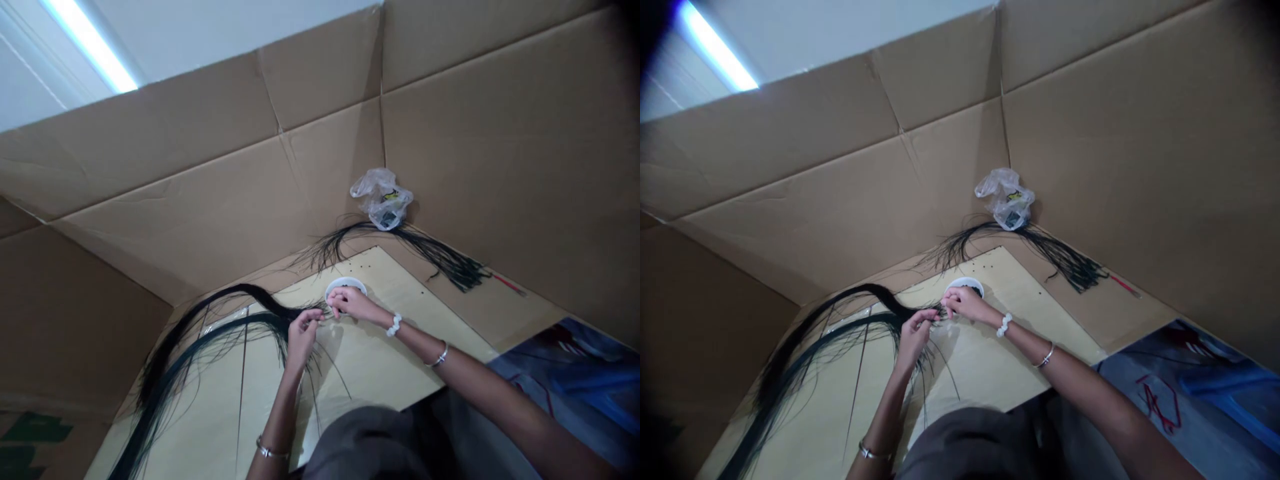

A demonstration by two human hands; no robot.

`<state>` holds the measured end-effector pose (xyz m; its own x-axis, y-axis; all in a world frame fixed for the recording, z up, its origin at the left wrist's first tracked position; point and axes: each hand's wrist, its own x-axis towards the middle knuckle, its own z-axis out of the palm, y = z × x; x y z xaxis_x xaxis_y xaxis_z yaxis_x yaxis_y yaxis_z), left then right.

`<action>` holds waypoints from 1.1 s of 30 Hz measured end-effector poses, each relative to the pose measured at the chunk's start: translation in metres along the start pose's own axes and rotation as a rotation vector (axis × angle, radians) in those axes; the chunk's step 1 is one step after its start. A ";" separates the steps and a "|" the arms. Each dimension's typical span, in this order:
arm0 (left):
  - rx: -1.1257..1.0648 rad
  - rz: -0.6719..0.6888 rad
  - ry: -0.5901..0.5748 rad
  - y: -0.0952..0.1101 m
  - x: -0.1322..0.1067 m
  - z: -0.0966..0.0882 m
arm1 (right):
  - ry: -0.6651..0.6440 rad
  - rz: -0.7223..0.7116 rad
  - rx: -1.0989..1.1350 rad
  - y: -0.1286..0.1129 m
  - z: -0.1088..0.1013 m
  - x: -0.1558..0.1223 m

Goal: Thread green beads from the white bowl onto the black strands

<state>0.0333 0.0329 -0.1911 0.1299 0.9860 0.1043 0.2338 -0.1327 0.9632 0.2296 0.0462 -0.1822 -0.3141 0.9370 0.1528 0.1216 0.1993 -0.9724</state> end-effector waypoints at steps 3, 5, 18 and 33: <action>0.024 -0.012 -0.033 0.002 -0.001 -0.003 | -0.001 0.017 -0.020 0.000 0.000 0.001; 0.030 0.001 -0.069 0.004 -0.001 -0.005 | 0.014 0.013 -0.015 0.001 0.000 0.002; 0.017 0.051 -0.062 0.001 0.017 0.003 | 0.069 -0.046 0.010 0.013 0.000 0.008; 0.044 -0.045 -0.014 -0.008 0.020 -0.005 | 0.051 -0.049 -0.028 0.022 0.006 0.014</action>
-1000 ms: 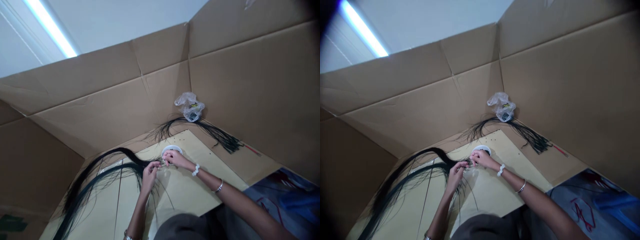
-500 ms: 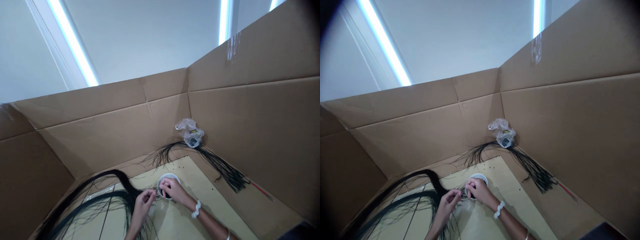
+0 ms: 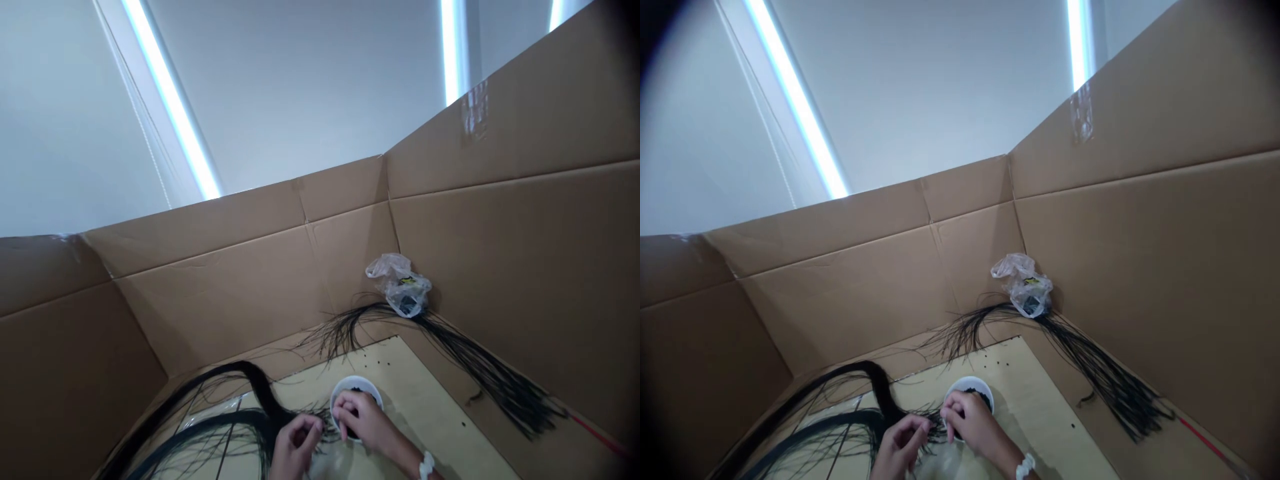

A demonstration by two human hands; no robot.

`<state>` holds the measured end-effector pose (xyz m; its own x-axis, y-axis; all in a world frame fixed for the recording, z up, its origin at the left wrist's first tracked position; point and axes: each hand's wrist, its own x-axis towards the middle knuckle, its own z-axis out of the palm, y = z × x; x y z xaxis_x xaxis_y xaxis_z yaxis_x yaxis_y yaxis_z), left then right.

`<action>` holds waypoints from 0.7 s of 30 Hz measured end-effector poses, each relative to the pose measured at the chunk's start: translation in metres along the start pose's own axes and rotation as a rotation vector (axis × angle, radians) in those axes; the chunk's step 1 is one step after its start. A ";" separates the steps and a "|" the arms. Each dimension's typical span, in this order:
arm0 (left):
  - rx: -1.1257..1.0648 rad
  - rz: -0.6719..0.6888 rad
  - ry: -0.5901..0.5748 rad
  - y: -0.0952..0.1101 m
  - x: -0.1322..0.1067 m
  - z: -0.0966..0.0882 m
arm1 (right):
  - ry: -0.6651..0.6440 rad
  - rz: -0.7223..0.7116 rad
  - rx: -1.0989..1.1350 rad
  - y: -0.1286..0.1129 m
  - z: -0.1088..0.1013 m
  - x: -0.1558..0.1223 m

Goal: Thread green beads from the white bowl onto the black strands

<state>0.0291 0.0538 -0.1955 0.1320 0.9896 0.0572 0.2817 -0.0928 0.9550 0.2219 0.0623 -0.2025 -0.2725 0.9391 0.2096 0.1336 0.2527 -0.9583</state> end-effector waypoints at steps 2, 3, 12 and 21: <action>-0.028 -0.008 -0.021 0.004 -0.001 0.001 | 0.001 -0.028 -0.009 -0.002 -0.003 0.000; -0.043 -0.007 -0.026 0.007 -0.002 0.002 | 0.002 -0.041 -0.009 -0.003 -0.004 -0.001; -0.084 -0.035 -0.049 0.015 -0.007 0.015 | -0.004 -0.046 -0.027 -0.009 -0.007 -0.003; -0.169 0.011 -0.109 0.008 0.003 0.026 | -0.001 -0.057 -0.018 -0.005 -0.006 -0.002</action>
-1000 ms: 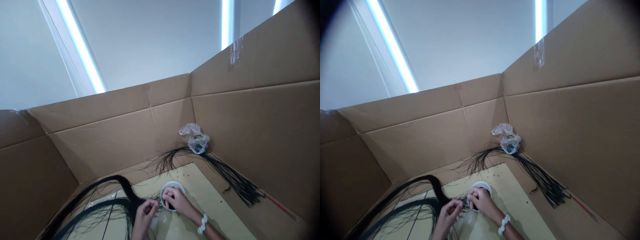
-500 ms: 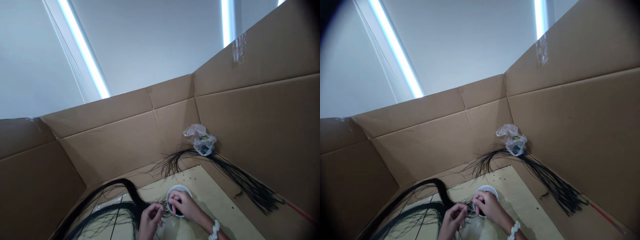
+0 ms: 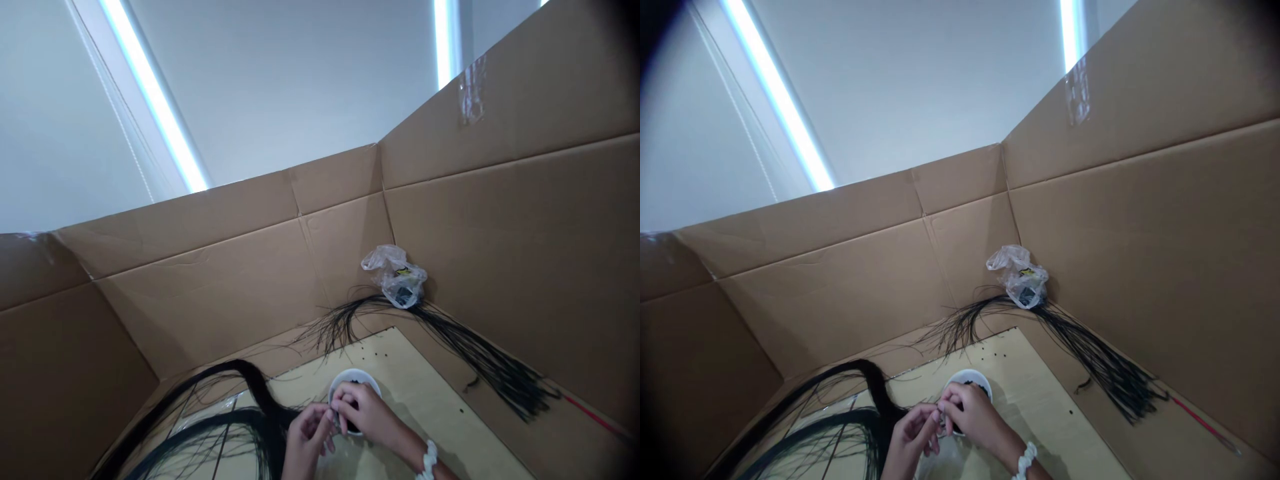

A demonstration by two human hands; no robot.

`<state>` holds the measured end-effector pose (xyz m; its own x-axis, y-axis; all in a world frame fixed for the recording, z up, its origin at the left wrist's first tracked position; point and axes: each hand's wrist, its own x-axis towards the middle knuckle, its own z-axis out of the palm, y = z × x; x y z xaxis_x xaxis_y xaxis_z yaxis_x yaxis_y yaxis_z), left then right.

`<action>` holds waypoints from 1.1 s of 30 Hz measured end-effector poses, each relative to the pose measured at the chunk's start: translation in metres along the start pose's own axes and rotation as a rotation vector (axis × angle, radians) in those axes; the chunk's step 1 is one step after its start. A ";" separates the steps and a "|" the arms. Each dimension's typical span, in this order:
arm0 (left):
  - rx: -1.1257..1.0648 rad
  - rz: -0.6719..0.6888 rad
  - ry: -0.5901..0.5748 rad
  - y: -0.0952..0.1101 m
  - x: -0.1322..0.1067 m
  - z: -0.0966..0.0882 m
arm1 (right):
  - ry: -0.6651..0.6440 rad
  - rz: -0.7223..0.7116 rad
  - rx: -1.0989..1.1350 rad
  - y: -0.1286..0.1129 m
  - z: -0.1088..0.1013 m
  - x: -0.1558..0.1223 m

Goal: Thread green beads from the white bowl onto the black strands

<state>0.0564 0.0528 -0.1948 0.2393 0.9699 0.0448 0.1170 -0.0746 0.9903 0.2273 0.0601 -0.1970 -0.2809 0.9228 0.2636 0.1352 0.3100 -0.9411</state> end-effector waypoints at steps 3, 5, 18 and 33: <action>-0.024 0.001 -0.010 -0.002 0.002 -0.001 | 0.000 0.000 -0.005 0.000 0.000 0.000; -0.036 -0.006 -0.003 -0.002 0.002 -0.002 | -0.001 0.005 -0.012 0.000 -0.001 -0.001; -0.094 -0.046 0.018 -0.005 0.006 -0.004 | -0.028 0.016 -0.039 0.001 -0.002 -0.002; -0.139 -0.067 0.067 0.004 0.001 0.014 | -0.108 0.023 -0.139 -0.004 -0.022 -0.005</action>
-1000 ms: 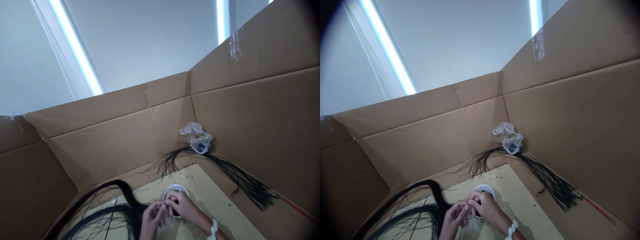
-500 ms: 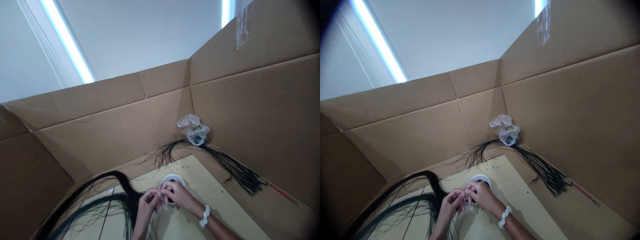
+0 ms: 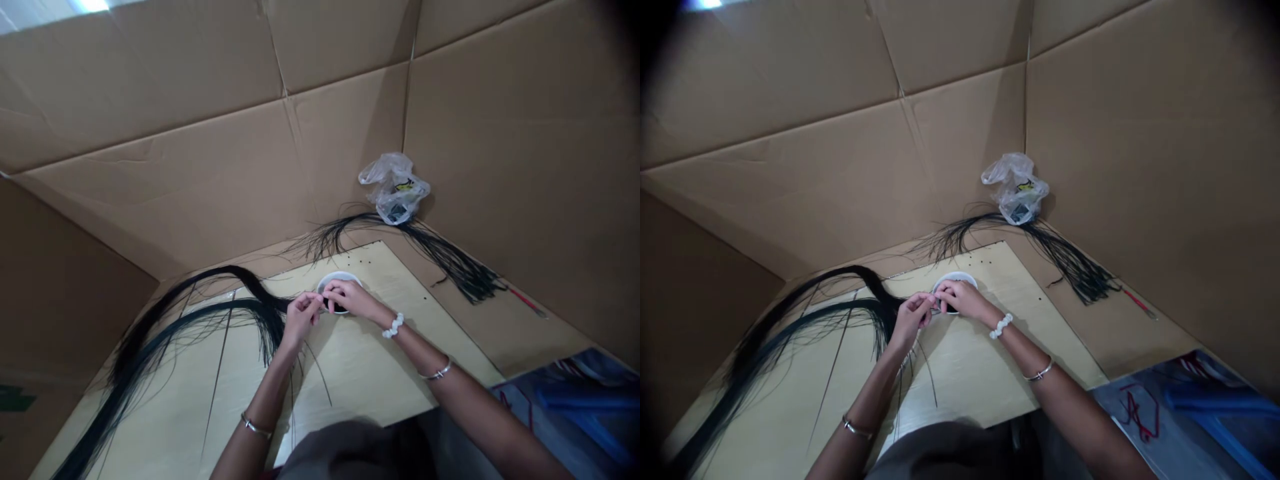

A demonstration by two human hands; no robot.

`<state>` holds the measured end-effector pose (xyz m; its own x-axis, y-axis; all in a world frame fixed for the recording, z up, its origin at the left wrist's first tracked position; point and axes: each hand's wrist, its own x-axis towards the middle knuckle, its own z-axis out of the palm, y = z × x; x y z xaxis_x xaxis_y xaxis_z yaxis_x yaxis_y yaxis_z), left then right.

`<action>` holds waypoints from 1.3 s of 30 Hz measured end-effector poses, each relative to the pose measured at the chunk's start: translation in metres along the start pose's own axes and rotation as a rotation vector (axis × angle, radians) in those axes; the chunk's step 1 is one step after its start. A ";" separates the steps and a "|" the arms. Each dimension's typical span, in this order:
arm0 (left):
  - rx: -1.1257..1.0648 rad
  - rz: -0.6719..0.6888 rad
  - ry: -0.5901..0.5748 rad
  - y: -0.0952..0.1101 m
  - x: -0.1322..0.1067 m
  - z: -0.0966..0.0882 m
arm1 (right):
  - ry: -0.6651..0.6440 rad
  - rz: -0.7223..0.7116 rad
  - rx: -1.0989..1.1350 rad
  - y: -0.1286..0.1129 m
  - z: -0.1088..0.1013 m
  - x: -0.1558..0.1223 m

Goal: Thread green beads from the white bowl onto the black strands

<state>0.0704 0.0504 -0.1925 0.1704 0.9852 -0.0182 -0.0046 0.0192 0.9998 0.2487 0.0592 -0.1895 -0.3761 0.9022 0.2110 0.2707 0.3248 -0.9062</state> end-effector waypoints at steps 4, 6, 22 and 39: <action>-0.037 0.002 -0.004 -0.001 -0.003 -0.001 | -0.034 0.004 -0.036 -0.002 0.000 -0.002; -0.060 0.004 -0.006 -0.002 -0.004 -0.001 | -0.046 0.004 -0.040 -0.002 0.000 -0.003; -0.054 0.050 -0.039 0.000 -0.012 0.003 | -0.003 -0.031 -0.035 -0.004 0.001 -0.003; -0.028 0.086 -0.014 -0.014 -0.009 0.001 | 0.041 0.044 -0.751 -0.002 -0.020 0.003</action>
<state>0.0698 0.0408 -0.2065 0.1825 0.9809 0.0678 -0.0474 -0.0601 0.9971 0.2645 0.0663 -0.1799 -0.3216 0.9240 0.2070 0.8218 0.3809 -0.4238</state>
